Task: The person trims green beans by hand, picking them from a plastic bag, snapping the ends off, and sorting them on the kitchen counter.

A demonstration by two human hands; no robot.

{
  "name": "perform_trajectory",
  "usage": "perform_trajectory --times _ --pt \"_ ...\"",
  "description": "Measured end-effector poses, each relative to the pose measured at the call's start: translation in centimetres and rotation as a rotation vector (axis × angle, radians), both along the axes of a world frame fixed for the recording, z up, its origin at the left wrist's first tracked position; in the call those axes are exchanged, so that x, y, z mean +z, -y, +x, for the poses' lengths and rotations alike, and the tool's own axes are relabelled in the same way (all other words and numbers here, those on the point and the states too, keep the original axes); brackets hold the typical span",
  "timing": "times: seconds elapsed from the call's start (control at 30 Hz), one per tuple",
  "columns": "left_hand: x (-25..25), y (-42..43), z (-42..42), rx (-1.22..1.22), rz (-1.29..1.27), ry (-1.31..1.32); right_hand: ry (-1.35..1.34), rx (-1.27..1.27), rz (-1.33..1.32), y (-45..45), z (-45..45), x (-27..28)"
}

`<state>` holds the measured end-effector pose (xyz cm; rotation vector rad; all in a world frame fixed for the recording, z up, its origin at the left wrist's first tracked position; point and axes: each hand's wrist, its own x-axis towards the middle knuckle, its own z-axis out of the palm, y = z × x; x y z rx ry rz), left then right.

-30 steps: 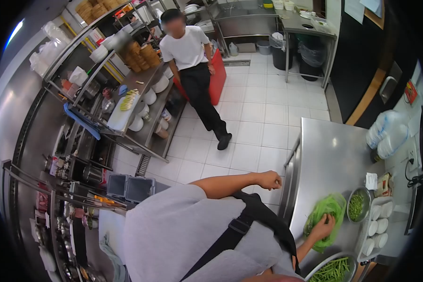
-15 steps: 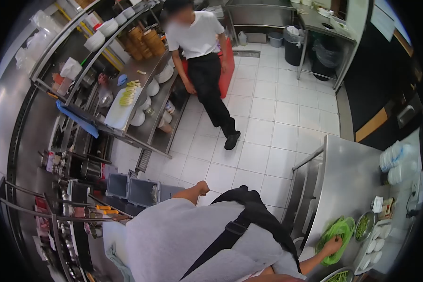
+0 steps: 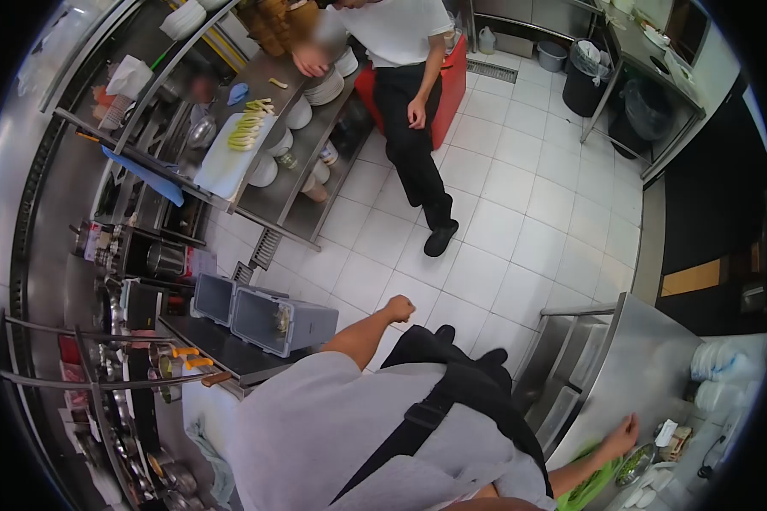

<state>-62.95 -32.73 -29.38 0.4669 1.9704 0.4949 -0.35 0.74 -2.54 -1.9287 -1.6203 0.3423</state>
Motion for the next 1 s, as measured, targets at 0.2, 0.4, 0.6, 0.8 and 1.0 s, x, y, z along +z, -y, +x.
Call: perform_trajectory --times 0.2,0.4,0.6,0.8,1.0 --pt "-0.7 1.2 -3.0 -0.228 -0.006 -0.335 -0.190 0.324 -0.078 -12.1 -11.3 -2.8" --pt "1.6 -0.1 2.6 0.522 -0.009 -0.113 -0.158 0.565 0.029 -24.4 -19.5 -6.0" --pt "4.0 -2.9 8.8 0.587 -0.024 -0.092 0.042 0.661 -0.118 -31.9 -20.0 -10.5" --pt "4.9 -6.2 10.9 0.670 -0.081 -0.011 0.164 0.554 -0.171 -32.3 -20.5 -10.6" --pt "-0.7 -8.4 4.4 -0.356 -0.072 -0.516 0.224 0.483 -0.180 -32.4 -21.4 -10.6"
